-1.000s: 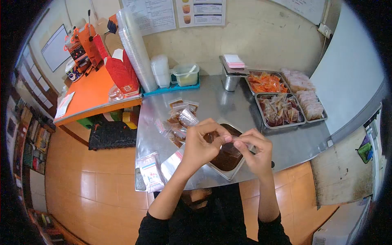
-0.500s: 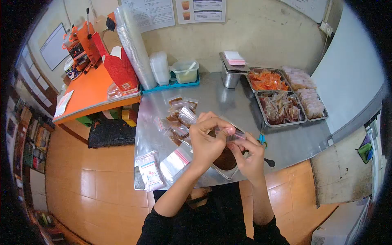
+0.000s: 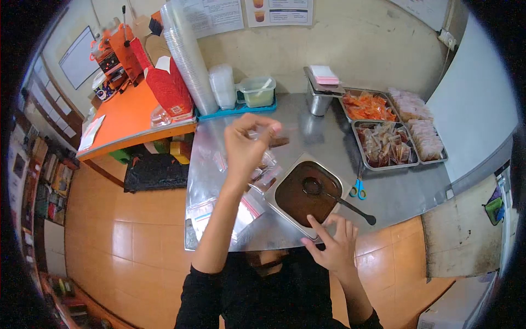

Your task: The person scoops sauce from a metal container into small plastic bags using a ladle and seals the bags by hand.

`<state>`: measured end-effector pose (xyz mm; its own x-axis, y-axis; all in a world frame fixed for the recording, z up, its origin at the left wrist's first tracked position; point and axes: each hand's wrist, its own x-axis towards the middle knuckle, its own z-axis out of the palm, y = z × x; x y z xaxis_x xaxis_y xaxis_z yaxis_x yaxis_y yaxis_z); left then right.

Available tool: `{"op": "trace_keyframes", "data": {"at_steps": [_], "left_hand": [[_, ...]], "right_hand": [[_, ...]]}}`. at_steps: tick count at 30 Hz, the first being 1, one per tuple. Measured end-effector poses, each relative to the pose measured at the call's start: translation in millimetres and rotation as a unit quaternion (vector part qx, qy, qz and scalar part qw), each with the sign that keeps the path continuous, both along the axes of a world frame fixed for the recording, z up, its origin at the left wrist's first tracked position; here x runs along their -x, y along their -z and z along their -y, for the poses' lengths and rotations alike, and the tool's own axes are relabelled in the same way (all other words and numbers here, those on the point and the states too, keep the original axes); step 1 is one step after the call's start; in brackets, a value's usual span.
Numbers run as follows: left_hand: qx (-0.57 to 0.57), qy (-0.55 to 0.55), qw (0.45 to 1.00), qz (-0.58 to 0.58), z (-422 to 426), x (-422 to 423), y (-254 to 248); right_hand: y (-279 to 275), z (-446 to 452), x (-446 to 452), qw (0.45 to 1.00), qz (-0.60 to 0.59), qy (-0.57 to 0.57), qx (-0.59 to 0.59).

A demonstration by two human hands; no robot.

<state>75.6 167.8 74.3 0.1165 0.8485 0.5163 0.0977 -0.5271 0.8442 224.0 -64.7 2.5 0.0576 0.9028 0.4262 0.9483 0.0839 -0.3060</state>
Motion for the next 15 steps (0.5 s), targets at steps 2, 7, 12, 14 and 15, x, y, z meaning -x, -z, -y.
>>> {"op": "trace_keyframes", "data": {"at_steps": [2,7,12,14,15], "left_hand": [[0.082,0.002,0.997,-0.004,-16,7,-2],[0.014,-0.041,0.996,-0.081,-62,11,6],[-0.090,-0.032,0.988,-0.125,-44,23,18],[-0.072,-0.045,0.990,-0.116,-24,34,26],[-0.071,-0.056,0.991,-0.101,-8,42,26]], "right_hand": [[13,7,-1,0.996,0.067,0.024,-0.055],[36,8,-2,0.988,0.078,0.001,-0.131],[36,10,3,0.982,0.062,-0.007,-0.179],[27,10,11,0.986,0.022,-0.025,-0.162],[26,10,18,0.987,0.020,-0.029,-0.159]]}}
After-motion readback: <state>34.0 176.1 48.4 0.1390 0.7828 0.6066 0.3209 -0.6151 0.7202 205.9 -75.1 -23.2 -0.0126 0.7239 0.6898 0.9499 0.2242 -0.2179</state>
